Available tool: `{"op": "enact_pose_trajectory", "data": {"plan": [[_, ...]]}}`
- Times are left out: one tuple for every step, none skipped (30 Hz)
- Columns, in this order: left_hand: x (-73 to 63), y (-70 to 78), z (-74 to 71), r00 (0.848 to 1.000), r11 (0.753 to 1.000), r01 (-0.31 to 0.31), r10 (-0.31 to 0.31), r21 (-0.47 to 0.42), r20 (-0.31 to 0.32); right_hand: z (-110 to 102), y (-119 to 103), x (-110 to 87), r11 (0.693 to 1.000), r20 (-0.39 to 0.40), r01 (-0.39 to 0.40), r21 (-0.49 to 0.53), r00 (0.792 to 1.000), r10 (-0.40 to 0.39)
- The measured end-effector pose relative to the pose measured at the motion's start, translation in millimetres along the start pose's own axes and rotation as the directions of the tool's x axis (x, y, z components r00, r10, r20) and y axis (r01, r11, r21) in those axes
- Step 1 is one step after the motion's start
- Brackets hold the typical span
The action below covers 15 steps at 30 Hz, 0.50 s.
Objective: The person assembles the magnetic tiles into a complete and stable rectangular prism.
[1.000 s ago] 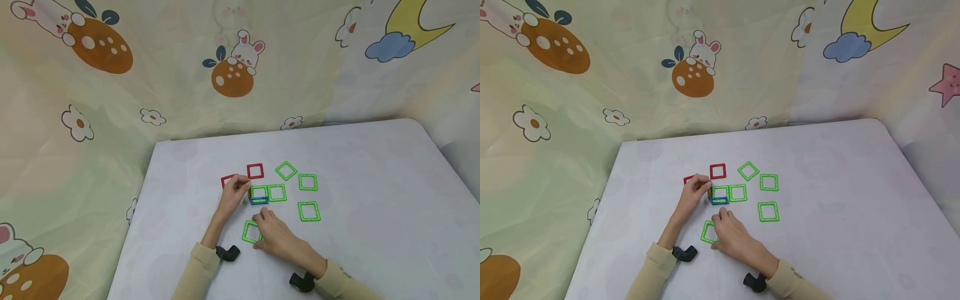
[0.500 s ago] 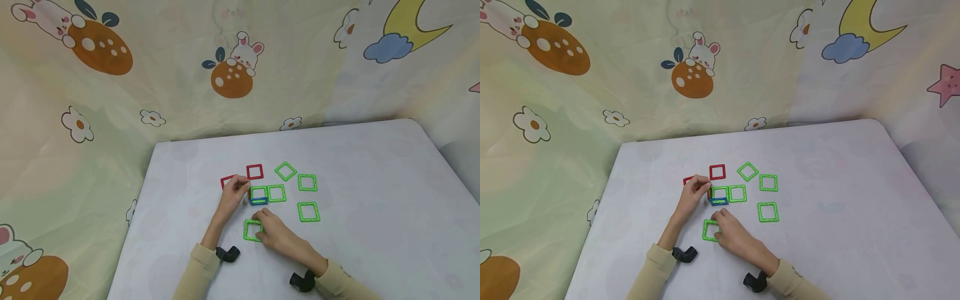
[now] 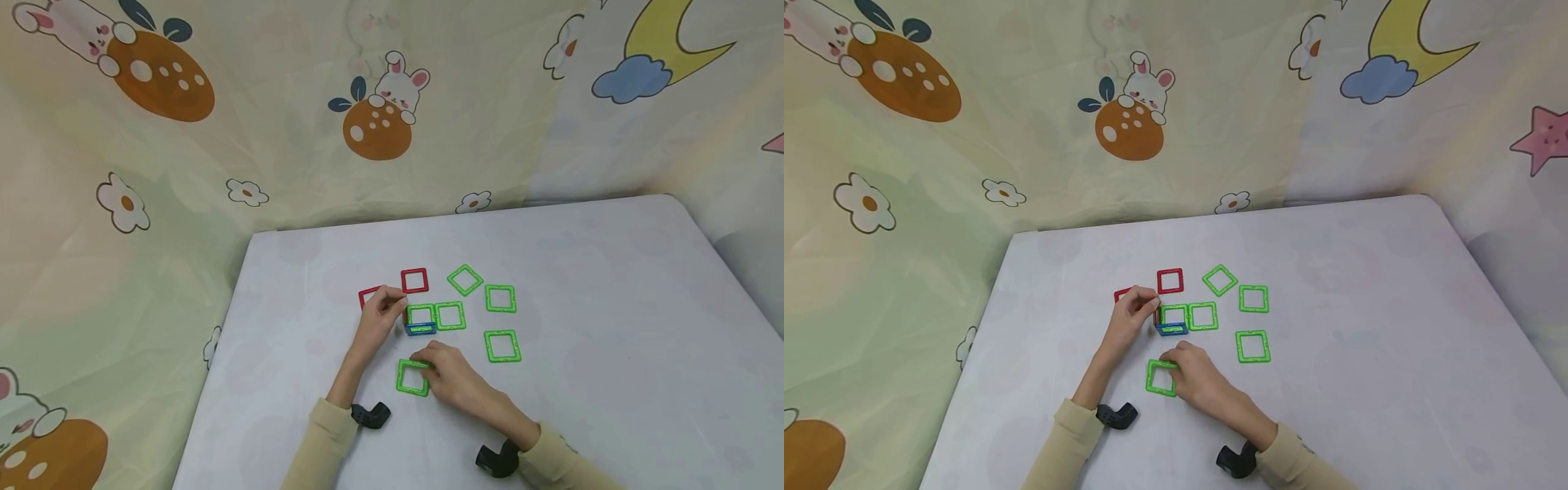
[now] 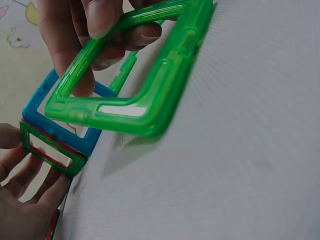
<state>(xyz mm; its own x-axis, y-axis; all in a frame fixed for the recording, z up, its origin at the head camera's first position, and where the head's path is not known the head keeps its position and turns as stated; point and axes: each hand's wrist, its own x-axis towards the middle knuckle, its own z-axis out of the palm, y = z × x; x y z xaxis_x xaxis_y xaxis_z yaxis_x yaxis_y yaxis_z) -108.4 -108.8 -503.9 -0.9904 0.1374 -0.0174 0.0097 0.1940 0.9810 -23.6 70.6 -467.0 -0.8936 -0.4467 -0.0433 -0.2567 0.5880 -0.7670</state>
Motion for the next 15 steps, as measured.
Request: {"op": "enact_pose_trajectory", "data": {"plan": [[0.2, -0.2, -0.2, 1.0, 1.0, -0.002, 0.002, 0.001, 0.001, -1, 0, -0.3, 1.0, -0.004, -0.003, 0.007, 1.0, 0.003], [0.1, -0.3, -0.3, 1.0, 1.0, -0.002, 0.002, 0.002, 0.002, -2, 0, -0.7, 1.0, -0.007, -0.007, 0.01, 1.0, 0.007], [0.2, -0.4, -0.5, 1.0, 1.0, -0.004, 0.004, 0.002, 0.003, -3, 0, -1.2, 1.0, -0.011, -0.01, 0.011, 1.0, 0.01], [0.2, -0.5, -0.8, 1.0, 1.0, -0.004, 0.004, 0.002, 0.004, -4, 0, -1.9, 1.0, -0.013, -0.013, 0.01, 1.0, 0.013], [0.1, -0.5, -1.0, 1.0, 1.0, -0.004, 0.004, 0.005, 0.005, -5, -1, -2.7, 1.0, -0.016, -0.016, 0.011, 1.0, 0.016], [0.0, -0.4, -1.2, 1.0, 1.0, -0.004, 0.004, 0.005, 0.007, -6, -1, -3.5, 1.0, -0.021, -0.019, 0.011, 1.0, 0.02], [0.2, -0.6, -1.3, 1.0, 1.0, -0.005, 0.005, 0.005, 0.008, -7, -1, -4.5, 1.0, -0.027, -0.022, 0.009, 0.999, 0.023], [0.3, -0.4, -1.4, 1.0, 1.0, -0.007, 0.006, 0.005, 0.01, -8, -1, -5.5, 1.0, -0.033, -0.026, 0.008, 0.999, 0.027], [0.4, -0.3, -1.6, 1.0, 1.0, -0.009, 0.009, 0.006, 0.012, -10, -1, -6.5, 0.999, -0.04, -0.031, 0.007, 0.999, 0.031], [0.4, -0.1, -1.8, 1.0, 1.0, -0.012, 0.012, 0.006, 0.014, -12, -1, -7.7, 0.999, -0.045, -0.036, 0.007, 0.998, 0.037], [0.5, 0.2, -2.0, 1.0, 1.0, -0.014, 0.014, 0.009, 0.017, -13, -1, -8.6, 0.999, -0.051, -0.041, 0.005, 0.998, 0.041], [0.6, 0.6, -2.1, 1.0, 1.0, -0.017, 0.017, 0.009, 0.018, -15, 0, -9.4, 0.999, -0.058, -0.05, 0.002, 0.997, 0.05], [0.7, 0.8, -2.2, 1.0, 1.0, -0.018, 0.018, 0.011, 0.02, -16, 0, -10.1, 0.998, -0.065, -0.059, -0.001, 0.996, 0.059], [0.6, 1.3, -2.3, 1.0, 1.0, -0.02, 0.02, 0.013, 0.023, -17, 1, -10.7, 0.998, -0.07, -0.066, -0.002, 0.995, 0.065], [0.5, 1.3, -2.4, 1.0, 1.0, -0.021, 0.02, 0.015, 0.023, -18, 2, -11.2, 0.997, -0.075, -0.073, -0.001, 0.995, 0.073]]}}
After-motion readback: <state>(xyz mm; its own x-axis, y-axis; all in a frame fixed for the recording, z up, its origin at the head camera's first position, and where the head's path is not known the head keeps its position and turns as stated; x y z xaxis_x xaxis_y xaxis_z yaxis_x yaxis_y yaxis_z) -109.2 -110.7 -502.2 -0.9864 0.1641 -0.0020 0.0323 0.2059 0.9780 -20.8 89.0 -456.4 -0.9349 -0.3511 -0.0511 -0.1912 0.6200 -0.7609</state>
